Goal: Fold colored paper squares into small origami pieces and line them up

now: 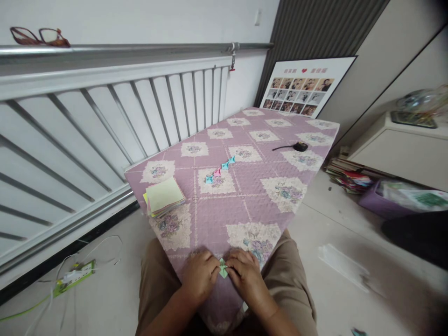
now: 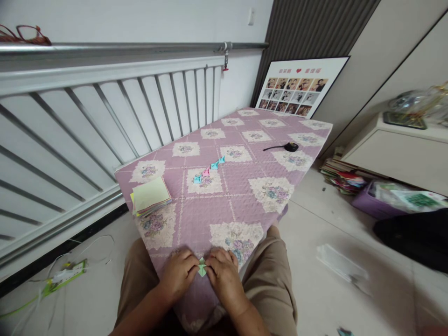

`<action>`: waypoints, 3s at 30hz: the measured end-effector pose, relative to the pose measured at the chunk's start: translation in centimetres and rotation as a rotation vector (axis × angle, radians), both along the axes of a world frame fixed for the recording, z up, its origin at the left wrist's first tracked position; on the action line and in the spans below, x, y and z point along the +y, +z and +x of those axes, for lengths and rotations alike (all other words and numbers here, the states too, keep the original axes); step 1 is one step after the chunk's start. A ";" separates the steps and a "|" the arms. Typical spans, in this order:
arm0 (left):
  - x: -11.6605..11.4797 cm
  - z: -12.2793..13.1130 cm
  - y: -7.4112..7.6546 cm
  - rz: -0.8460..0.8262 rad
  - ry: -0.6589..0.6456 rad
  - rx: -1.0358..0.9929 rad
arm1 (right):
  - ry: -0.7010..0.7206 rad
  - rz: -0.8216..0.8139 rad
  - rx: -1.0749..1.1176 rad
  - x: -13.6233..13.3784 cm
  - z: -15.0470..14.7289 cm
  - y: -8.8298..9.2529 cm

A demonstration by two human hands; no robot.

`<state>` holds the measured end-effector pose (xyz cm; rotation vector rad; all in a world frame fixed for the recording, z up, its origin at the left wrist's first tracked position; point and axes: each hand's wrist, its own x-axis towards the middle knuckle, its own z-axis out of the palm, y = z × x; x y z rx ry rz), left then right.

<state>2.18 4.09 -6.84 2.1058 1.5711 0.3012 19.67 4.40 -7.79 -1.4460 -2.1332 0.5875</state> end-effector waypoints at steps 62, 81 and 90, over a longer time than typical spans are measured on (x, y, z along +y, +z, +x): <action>-0.7 -0.6 -1.8 0.004 0.328 -0.454 | -0.202 -0.406 0.644 0.7 0.9 -0.4; -0.5 -0.1 -1.9 -0.008 0.246 -0.346 | -0.165 -0.313 0.508 0.9 1.5 -0.3; -0.9 0.0 -1.5 0.046 0.174 -0.245 | 0.002 -0.040 0.235 0.9 1.6 1.1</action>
